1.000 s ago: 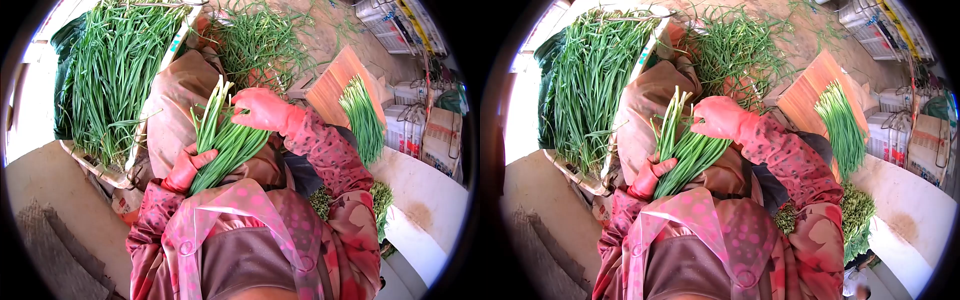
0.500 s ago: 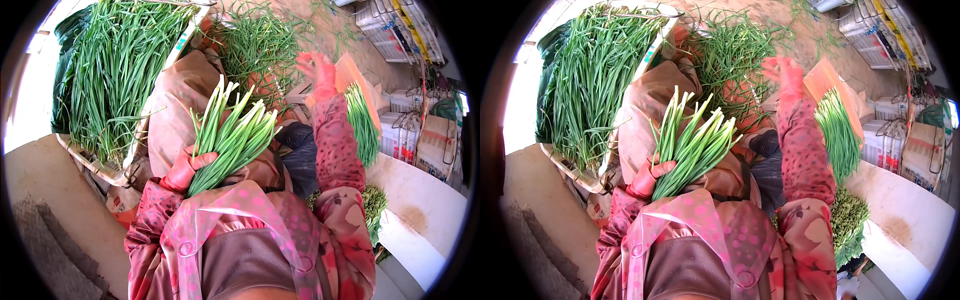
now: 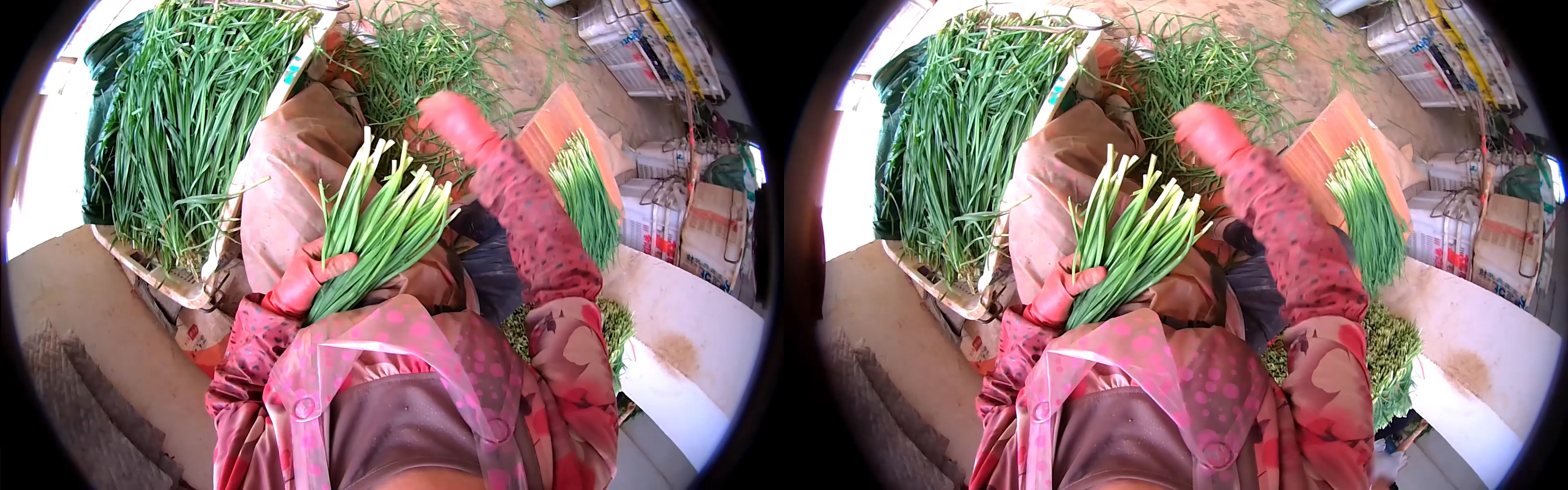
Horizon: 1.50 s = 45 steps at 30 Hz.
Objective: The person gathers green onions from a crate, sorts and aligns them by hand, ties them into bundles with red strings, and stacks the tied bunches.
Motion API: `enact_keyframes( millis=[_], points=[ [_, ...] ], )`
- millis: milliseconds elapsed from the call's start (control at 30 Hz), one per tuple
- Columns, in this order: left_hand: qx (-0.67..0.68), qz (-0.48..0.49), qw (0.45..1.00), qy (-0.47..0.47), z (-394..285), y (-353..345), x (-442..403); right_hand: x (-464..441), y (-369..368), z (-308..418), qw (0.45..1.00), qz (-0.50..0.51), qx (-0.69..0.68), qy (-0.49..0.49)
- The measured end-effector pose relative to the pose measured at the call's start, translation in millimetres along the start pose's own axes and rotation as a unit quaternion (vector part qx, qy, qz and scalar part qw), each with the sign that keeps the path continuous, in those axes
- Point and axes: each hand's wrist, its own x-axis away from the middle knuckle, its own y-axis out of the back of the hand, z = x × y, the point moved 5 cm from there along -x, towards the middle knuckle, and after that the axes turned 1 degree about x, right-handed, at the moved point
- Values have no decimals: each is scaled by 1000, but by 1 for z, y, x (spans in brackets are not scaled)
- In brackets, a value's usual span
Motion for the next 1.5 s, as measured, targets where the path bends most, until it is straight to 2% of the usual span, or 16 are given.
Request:
enact_keyframes(
  millis=[33,67,200,300,400,500,567,667,733,900,1000,1267,1400,1433,1467,1500],
  points=[
    [-3,11,1000,-4,0,-1,0,11,13,-33,905,-11,-152,-397],
    [-7,24,1000,-8,-2,-1,-1,10,31,-18,937,5,-106,-333],
    [-55,56,997,-10,-5,-12,-4,-15,12,93,922,10,-314,-224],
    [-89,54,995,3,-3,-13,-5,-8,-26,115,939,138,-275,-152],
    [-114,27,993,-15,0,-6,-2,11,-18,50,882,-54,-273,-380],
    [-103,11,993,-48,-5,-5,1,36,13,24,858,-81,-249,-441],
    [-125,5,992,-37,-4,-8,0,34,23,52,948,-25,-203,-245],
    [-162,6,986,-31,-2,-18,-4,24,5,85,969,146,-138,-143],
    [-144,-7,989,-36,-2,-18,-2,25,-11,94,912,310,-171,-205],
    [-140,9,990,-34,0,-9,0,28,-15,86,872,258,-354,-220],
    [-94,34,995,-9,3,-15,-3,34,-16,89,861,325,-262,-291],
    [-78,39,996,7,3,-12,-6,52,-20,96,830,142,-440,-312],
    [-83,33,996,29,4,-11,-5,64,-18,85,753,46,-555,-350],
    [-84,27,996,30,4,-11,-6,69,-14,82,761,-21,-534,-368],
    [-80,30,996,29,4,-11,-6,73,-1,76,824,-56,-495,-270],
    [-83,26,996,5,2,-10,-6,90,5,51,746,-135,-594,-269]
  ],
)
